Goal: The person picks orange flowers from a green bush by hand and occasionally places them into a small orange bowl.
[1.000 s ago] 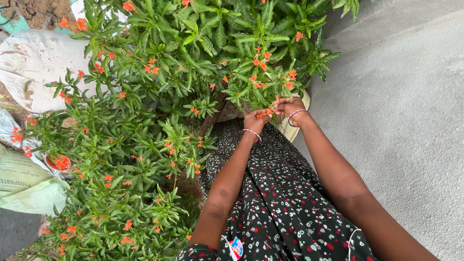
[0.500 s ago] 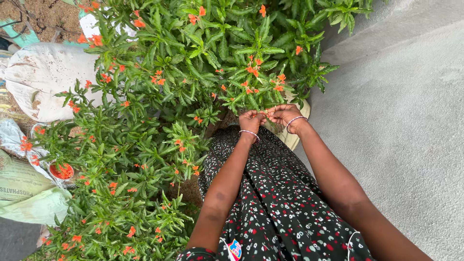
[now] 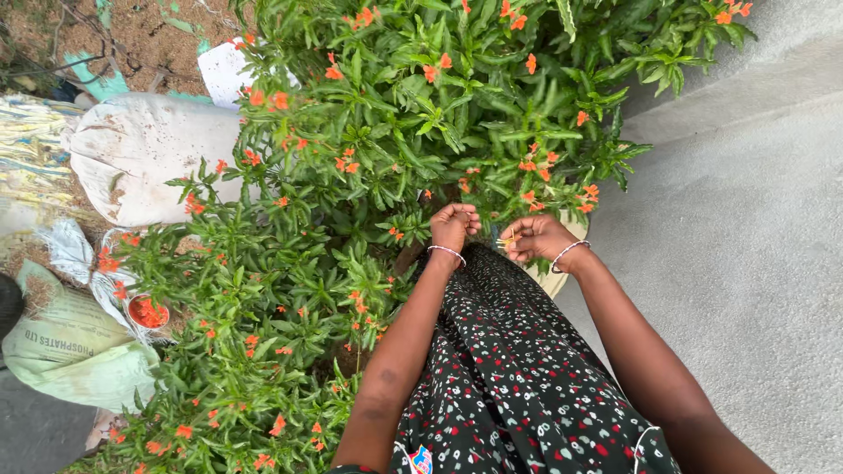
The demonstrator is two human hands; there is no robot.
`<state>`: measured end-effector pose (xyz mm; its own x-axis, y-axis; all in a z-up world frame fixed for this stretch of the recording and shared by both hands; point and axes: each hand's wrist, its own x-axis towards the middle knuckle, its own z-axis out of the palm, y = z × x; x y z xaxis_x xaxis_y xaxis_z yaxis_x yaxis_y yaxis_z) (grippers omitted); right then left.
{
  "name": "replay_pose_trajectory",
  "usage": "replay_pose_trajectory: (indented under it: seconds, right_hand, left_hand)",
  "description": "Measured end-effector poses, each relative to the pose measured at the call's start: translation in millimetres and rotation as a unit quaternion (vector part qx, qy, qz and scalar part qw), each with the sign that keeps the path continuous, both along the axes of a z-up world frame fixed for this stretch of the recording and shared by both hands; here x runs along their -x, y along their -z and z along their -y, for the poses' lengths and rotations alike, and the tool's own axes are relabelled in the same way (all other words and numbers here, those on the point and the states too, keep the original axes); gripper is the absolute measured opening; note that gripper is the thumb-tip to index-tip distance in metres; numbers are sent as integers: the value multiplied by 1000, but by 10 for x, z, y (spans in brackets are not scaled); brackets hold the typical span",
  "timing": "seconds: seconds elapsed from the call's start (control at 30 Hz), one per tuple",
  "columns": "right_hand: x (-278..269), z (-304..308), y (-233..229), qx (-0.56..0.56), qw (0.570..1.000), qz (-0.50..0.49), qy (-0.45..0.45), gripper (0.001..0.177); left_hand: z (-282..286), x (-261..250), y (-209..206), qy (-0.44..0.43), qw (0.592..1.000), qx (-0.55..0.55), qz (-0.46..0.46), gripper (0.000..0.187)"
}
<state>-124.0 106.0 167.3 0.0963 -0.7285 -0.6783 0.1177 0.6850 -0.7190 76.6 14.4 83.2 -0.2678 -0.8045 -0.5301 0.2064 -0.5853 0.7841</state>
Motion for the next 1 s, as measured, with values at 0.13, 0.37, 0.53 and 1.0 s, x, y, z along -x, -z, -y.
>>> replay_pose_trajectory:
  seconds: [0.13,0.37,0.53,1.0]
  right_hand:
    - [-126,143,-315,59,996,-7,61,26]
    - [266,256,-165,217,911,-36,348,22]
    - [611,450,-239,221,892,-52,390,13]
    - [1784,2660,778,284,805,-496,158,11]
  left_hand:
    - [210,-197,-36,-1,1000,5,5,18]
    - [352,-261,-85,20,1000,-1,-9,17]
    - [384,-175,-126,16,999,-12,-31,17]
    - [946,585,-314,-58,998,20,16,15]
